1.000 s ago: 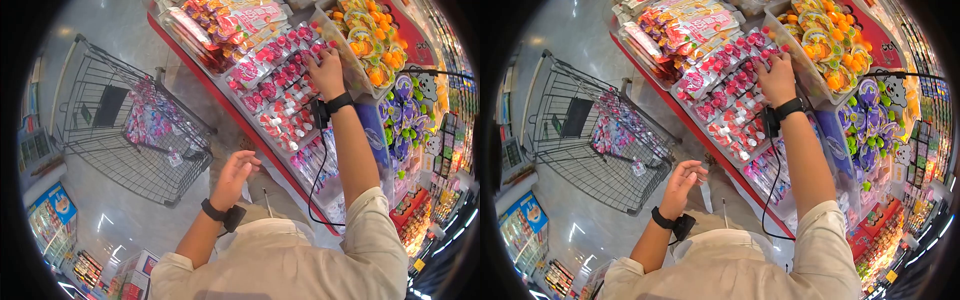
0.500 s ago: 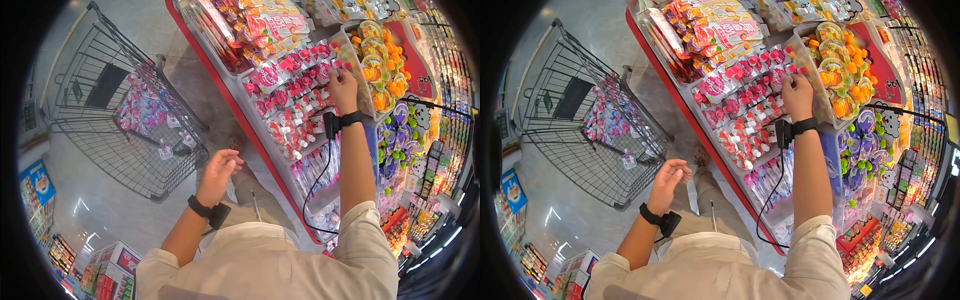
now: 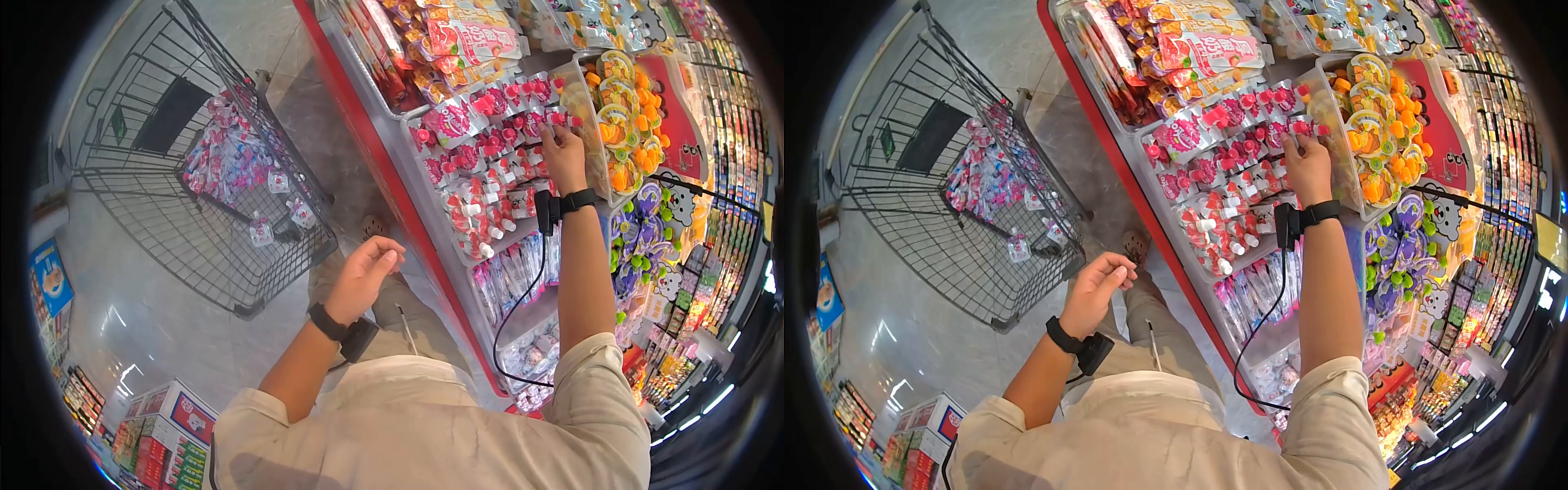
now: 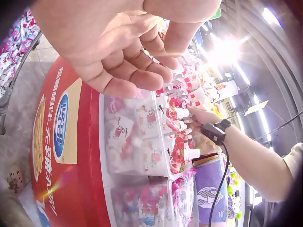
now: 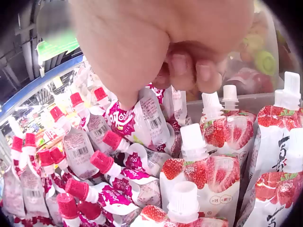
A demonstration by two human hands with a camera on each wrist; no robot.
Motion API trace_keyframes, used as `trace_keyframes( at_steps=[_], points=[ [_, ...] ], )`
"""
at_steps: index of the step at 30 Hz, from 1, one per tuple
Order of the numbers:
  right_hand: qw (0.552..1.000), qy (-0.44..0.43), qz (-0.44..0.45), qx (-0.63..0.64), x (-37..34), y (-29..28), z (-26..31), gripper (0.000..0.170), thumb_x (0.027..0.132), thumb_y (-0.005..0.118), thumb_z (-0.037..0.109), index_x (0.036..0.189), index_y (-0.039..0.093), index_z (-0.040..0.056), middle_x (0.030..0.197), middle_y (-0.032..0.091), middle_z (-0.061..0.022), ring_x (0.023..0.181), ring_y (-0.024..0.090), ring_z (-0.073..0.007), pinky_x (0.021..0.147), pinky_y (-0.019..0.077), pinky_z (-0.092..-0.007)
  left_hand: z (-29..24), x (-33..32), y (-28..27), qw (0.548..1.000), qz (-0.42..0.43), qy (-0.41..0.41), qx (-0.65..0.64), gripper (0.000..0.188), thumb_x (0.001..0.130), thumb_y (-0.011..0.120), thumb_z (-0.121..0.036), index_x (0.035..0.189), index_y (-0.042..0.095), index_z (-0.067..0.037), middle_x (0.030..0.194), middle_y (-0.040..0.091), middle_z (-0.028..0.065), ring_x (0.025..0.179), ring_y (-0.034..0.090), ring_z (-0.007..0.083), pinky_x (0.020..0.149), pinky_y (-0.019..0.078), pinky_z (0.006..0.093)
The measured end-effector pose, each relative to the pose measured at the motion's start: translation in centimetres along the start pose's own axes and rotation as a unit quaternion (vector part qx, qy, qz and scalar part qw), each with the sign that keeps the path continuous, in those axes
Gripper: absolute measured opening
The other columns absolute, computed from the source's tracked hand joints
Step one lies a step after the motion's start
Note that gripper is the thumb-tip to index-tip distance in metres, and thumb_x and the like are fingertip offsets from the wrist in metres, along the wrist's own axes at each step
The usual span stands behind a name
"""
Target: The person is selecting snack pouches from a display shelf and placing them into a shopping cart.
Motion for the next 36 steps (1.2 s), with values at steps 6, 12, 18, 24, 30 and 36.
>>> trace_keyframes(
  at_steps=[6, 12, 18, 24, 30, 36],
  points=[
    [0.996, -0.022, -0.078, 0.03, -1.4, -1.0, -0.5, 0.04, 0.09, 0.074, 0.029, 0.106, 0.066, -0.0058, 0.077, 0.065, -0.0081, 0.068, 0.057, -0.0145, 0.063, 0.0475, -0.0318, -0.8, -0.7, -1.8, 0.998, -0.055, 0.021, -0.012, 0.016, 0.102, 0.054, -0.015, 0.11, 0.062, -0.003, 0.097, 0.064, 0.0037, 0.09, 0.059, 0.011, 0.083, 0.0479, 0.0274],
    [0.967, -0.171, -0.176, 0.072, -11.9, -0.1, 10.3, 0.027, 0.099, 0.061, 0.005, 0.123, 0.059, -0.005, 0.106, 0.067, -0.0092, 0.09, 0.064, -0.0153, 0.084, 0.0517, -0.0282, -1.9, -0.4, -12.9, 0.962, -0.238, 0.112, -0.078, 0.013, 0.102, 0.054, -0.011, 0.11, 0.06, -0.003, 0.091, 0.062, 0.0022, 0.081, 0.056, 0.0097, 0.075, 0.047, 0.0255],
    [0.931, -0.334, 0.134, 0.052, -19.4, 10.1, 20.1, 0.017, 0.071, 0.062, -0.005, 0.084, 0.059, 0.0058, 0.08, 0.059, -0.0117, 0.076, 0.058, -0.0304, 0.069, 0.0464, -0.0386, 2.1, 2.2, -25.6, 0.869, -0.482, 0.071, -0.089, 0.018, 0.094, 0.063, -0.01, 0.11, 0.06, -0.004, 0.092, 0.064, 0.0027, 0.078, 0.058, 0.0098, 0.069, 0.0469, 0.0252],
    [0.839, -0.335, 0.404, 0.143, -23.3, 18.2, 24.1, 0.018, 0.069, 0.071, 0.003, 0.082, 0.059, 0.0076, 0.081, 0.061, -0.0079, 0.075, 0.062, -0.0295, 0.065, 0.0489, -0.0389, 5.4, 8.6, -33.6, 0.857, -0.511, 0.015, 0.06, 0.039, 0.084, 0.072, -0.007, 0.121, 0.059, -0.003, 0.1, 0.065, 0.0052, 0.085, 0.061, 0.0127, 0.07, 0.0478, 0.0267],
    [0.859, -0.247, 0.437, 0.101, -22.9, 20.8, 23.6, 0.013, 0.076, 0.07, 0.004, 0.086, 0.061, 0.0062, 0.082, 0.062, -0.0101, 0.075, 0.061, -0.0322, 0.066, 0.0487, -0.0407, 1.9, 20.4, -40.6, 0.847, -0.426, 0.087, 0.306, 0.058, 0.08, 0.075, -0.016, 0.133, 0.055, -0.006, 0.118, 0.063, 0.0149, 0.099, 0.065, 0.0302, 0.087, 0.0527, 0.0405],
    [0.902, -0.119, 0.405, 0.09, -25.3, 21.7, 23.2, 0.01, 0.081, 0.067, -0.001, 0.088, 0.06, 0.0008, 0.082, 0.062, -0.0137, 0.073, 0.063, -0.0299, 0.067, 0.0502, -0.0377, -4.6, 27.6, -40.1, 0.707, -0.441, 0.112, 0.542, 0.077, 0.073, 0.082, -0.033, 0.139, 0.051, -0.008, 0.135, 0.055, 0.0153, 0.128, 0.048, 0.036, 0.109, 0.0386, 0.045]
  ],
)
Point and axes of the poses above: each hand's wrist, its own x-axis towards the middle knuckle, its own y-axis out of the palm, z = x × y, the point moved 1 cm from there along x, towards the middle knuckle
